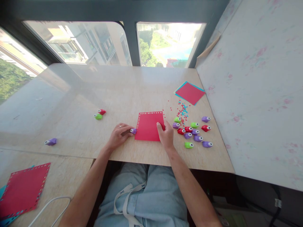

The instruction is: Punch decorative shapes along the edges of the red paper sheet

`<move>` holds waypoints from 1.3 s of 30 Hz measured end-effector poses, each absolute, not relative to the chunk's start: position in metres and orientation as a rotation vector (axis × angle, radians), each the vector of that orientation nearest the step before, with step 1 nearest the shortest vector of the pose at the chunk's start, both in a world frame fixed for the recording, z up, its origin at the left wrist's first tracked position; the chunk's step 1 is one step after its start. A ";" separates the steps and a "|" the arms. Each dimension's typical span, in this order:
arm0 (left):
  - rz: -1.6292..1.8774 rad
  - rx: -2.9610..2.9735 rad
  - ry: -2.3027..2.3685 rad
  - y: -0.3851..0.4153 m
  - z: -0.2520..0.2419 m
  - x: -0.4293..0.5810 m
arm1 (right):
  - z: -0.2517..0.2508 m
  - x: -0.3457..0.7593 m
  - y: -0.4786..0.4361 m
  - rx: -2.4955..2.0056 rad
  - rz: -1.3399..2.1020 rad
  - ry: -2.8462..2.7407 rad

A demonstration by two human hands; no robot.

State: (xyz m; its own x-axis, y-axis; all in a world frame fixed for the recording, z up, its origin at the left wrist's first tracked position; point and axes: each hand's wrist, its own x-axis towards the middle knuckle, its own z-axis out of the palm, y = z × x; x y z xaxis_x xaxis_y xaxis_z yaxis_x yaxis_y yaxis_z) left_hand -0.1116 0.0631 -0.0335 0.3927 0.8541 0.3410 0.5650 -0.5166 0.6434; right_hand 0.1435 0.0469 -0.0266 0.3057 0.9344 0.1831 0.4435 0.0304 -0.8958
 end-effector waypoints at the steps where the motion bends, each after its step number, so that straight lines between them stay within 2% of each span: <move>1: 0.915 2.229 1.218 0.063 -0.034 -0.112 | -0.027 0.143 0.047 -1.578 0.616 -1.300; 39: 0.795 2.208 1.252 0.060 -0.029 -0.113 | -0.024 0.142 0.055 -1.678 0.688 -1.365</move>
